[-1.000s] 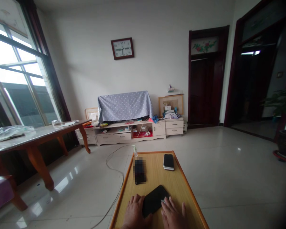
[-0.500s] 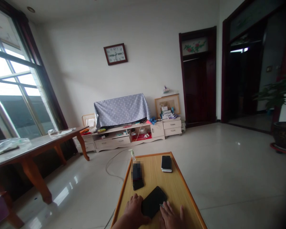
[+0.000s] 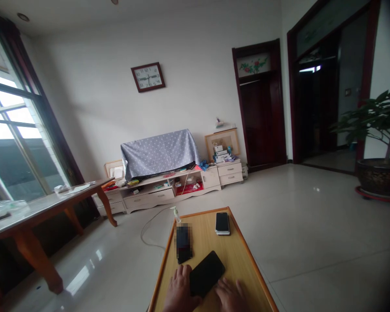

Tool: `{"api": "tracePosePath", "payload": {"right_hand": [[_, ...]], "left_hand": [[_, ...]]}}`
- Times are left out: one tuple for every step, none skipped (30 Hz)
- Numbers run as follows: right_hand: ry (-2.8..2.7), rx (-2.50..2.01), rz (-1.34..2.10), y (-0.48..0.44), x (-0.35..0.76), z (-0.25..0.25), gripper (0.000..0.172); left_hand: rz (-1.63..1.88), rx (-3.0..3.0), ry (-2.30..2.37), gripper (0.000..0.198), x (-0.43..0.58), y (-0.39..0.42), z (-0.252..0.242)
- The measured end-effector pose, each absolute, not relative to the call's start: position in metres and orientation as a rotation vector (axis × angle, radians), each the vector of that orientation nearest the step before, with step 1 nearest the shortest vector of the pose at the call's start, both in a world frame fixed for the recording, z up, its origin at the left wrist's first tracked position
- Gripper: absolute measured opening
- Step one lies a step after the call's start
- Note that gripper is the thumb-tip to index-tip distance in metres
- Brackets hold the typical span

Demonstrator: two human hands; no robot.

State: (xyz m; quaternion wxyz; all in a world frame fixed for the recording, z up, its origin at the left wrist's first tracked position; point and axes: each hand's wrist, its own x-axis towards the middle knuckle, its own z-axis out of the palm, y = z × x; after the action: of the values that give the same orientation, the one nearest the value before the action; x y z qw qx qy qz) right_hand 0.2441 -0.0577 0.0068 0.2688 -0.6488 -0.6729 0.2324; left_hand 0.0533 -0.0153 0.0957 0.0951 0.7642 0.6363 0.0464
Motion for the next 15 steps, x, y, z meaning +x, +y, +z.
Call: {"api": "tracePosePath", "payload": {"right_hand": [[-1.793, -1.745, 0.618, -0.059, 0.244, 0.009, 0.054], [-1.782, -1.739, 0.606, -0.061, 0.243, 0.012, 0.054], [-1.775, -1.724, 0.598, -0.063, 0.244, 0.014, 0.052], [-1.752, -1.701, 0.601, -0.064, 0.245, 0.016, 0.050], [-1.709, -1.676, 0.611, -0.066, 0.246, 0.018, 0.047], [-1.649, -1.652, 0.627, -0.067, 0.248, 0.019, 0.044], [-1.577, -1.631, 0.645, -0.068, 0.250, 0.020, 0.042], [-1.508, -1.615, 0.659, -0.069, 0.253, 0.021, 0.041], [-1.440, -1.608, 0.673, -0.069, 0.256, 0.023, 0.043], [-1.374, -1.607, 0.684, -0.070, 0.259, 0.024, 0.045], [-1.302, -1.597, 0.701, -0.070, 0.263, 0.026, 0.048], [-1.215, -1.572, 0.733, -0.070, 0.266, 0.028, 0.050], [-1.128, -1.541, 0.768, -0.071, 0.270, 0.030, 0.053], [-1.052, -1.509, 0.800, -0.071, 0.275, 0.032, 0.056], [-0.996, -1.483, 0.828, -0.072, 0.279, 0.033, 0.058]], "left_hand": [[0.111, 2.272, 1.894, 0.089, 0.055, -0.016, 0.098], [0.085, 2.279, 1.896, 0.095, 0.057, -0.017, 0.101], [0.065, 2.288, 1.892, 0.097, 0.059, -0.018, 0.104], [0.054, 2.299, 1.882, 0.097, 0.060, -0.019, 0.107], [0.053, 2.310, 1.872, 0.092, 0.061, -0.020, 0.109], [0.059, 2.322, 1.861, 0.086, 0.062, -0.022, 0.112], [0.071, 2.336, 1.855, 0.080, 0.063, -0.024, 0.114], [0.083, 2.349, 1.852, 0.074, 0.063, -0.027, 0.115], [0.092, 2.360, 1.853, 0.068, 0.064, -0.030, 0.116], [0.094, 2.371, 1.851, 0.062, 0.064, -0.034, 0.117], [0.094, 2.382, 1.845, 0.056, 0.064, -0.037, 0.116], [0.089, 2.395, 1.831, 0.049, 0.064, -0.040, 0.115], [0.086, 2.410, 1.809, 0.041, 0.064, -0.043, 0.114], [0.087, 2.430, 1.779, 0.033, 0.064, -0.045, 0.111], [0.088, 2.452, 1.751, 0.029, 0.065, -0.047, 0.109]]}}
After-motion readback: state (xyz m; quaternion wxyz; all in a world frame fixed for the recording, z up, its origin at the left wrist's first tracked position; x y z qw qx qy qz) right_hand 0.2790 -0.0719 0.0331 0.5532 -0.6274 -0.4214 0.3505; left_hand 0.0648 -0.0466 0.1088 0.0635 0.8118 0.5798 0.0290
